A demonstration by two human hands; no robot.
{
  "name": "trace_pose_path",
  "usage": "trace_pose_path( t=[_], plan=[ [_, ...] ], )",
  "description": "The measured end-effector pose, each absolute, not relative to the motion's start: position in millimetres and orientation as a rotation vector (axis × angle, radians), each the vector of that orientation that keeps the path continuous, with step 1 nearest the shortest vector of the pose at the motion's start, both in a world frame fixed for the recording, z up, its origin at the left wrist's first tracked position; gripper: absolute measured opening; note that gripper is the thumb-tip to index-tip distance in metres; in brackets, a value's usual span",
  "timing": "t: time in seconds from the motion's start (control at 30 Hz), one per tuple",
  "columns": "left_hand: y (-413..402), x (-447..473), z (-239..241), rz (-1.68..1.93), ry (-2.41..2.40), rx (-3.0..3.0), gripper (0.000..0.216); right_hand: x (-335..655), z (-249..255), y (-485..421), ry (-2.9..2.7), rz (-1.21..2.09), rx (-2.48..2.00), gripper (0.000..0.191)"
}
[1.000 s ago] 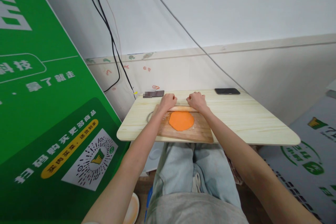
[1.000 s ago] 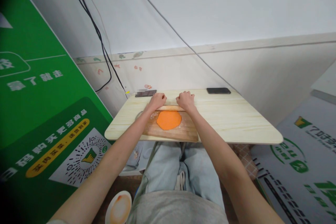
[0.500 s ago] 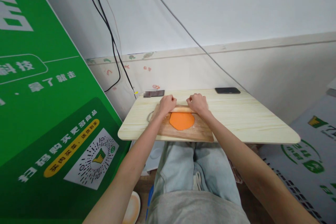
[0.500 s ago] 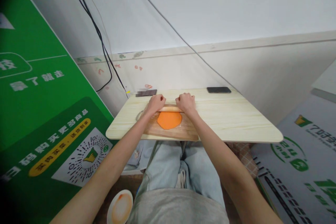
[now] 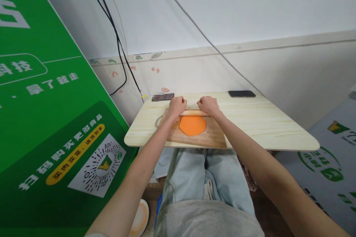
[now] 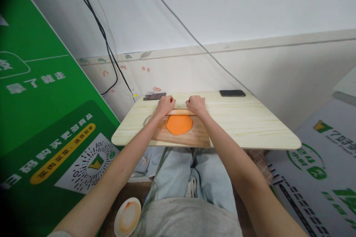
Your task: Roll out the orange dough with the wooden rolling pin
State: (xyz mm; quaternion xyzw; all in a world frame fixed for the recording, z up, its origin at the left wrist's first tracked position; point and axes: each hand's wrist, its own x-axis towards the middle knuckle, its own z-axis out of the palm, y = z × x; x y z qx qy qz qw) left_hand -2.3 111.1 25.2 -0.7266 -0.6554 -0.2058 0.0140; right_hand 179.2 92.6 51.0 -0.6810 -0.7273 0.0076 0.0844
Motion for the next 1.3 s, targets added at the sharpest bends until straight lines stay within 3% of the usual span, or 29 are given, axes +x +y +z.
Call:
trace_pose_path(
  t=[1.3],
  plan=[
    [113.7,-3.6,19.3,-0.679,-2.131,-2.293,0.037,180.1,46.2,87.6,-2.141,-0.034,-1.98,0.05]
  ],
)
